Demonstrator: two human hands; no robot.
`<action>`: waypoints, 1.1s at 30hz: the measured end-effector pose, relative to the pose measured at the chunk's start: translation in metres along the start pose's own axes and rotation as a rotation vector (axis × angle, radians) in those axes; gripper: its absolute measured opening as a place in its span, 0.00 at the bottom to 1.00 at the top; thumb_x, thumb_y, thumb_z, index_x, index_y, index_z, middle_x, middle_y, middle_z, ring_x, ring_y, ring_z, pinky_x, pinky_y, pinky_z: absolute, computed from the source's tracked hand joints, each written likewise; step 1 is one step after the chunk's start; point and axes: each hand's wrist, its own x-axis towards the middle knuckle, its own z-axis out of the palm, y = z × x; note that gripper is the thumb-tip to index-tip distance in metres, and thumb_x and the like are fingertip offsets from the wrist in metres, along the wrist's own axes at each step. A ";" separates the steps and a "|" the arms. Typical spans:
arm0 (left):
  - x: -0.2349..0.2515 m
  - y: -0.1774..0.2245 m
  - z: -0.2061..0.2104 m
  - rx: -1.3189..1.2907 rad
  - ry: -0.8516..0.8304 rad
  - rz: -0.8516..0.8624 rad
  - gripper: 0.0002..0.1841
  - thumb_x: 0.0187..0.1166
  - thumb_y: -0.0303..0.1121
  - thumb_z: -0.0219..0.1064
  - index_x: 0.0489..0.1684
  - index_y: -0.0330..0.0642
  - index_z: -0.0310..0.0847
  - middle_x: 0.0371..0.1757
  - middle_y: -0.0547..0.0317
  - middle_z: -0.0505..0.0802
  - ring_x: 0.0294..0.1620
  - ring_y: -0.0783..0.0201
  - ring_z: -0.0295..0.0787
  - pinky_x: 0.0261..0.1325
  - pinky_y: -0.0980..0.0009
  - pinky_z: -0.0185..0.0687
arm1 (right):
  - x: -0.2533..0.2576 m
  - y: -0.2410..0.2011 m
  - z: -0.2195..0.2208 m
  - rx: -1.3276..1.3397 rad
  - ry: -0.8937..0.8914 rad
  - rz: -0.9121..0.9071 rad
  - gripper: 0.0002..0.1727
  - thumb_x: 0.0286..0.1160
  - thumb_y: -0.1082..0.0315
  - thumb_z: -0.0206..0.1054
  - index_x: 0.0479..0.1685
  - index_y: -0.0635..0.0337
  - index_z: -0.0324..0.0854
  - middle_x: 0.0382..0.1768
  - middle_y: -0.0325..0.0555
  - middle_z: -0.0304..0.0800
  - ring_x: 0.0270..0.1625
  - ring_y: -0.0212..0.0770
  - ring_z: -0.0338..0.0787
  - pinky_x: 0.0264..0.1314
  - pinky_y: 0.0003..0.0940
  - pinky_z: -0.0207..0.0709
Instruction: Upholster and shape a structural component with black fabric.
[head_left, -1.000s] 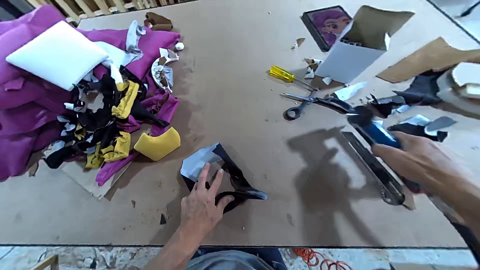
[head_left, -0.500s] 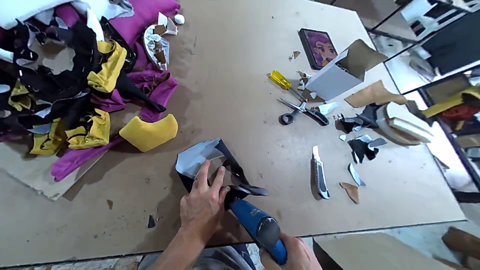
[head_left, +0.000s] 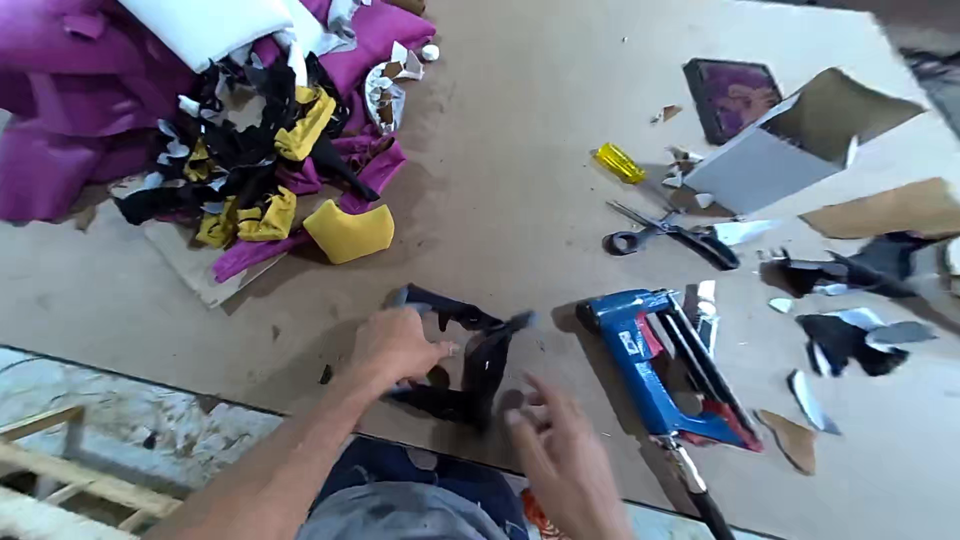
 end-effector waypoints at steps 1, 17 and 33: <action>-0.002 -0.002 0.013 -0.167 -0.060 -0.048 0.35 0.76 0.65 0.67 0.48 0.33 0.85 0.33 0.49 0.94 0.30 0.55 0.95 0.41 0.53 0.93 | 0.004 -0.007 0.016 0.113 -0.040 0.031 0.40 0.79 0.41 0.61 0.85 0.58 0.69 0.68 0.58 0.83 0.60 0.52 0.90 0.59 0.53 0.87; -0.026 -0.078 0.158 0.284 0.850 0.867 0.19 0.86 0.40 0.54 0.58 0.47 0.91 0.70 0.55 0.91 0.75 0.53 0.85 0.76 0.50 0.79 | 0.097 -0.033 0.076 -0.581 0.192 -0.391 0.39 0.88 0.42 0.38 0.97 0.47 0.48 0.95 0.48 0.50 0.96 0.53 0.48 0.91 0.67 0.43; 0.030 -0.065 0.086 0.217 0.957 1.024 0.30 0.48 0.35 0.83 0.59 0.45 0.86 0.78 0.50 0.83 0.87 0.42 0.66 0.79 0.32 0.61 | 0.095 -0.034 0.080 -0.511 0.188 -0.319 0.40 0.88 0.42 0.43 0.98 0.44 0.43 0.97 0.46 0.39 0.98 0.54 0.35 0.91 0.75 0.26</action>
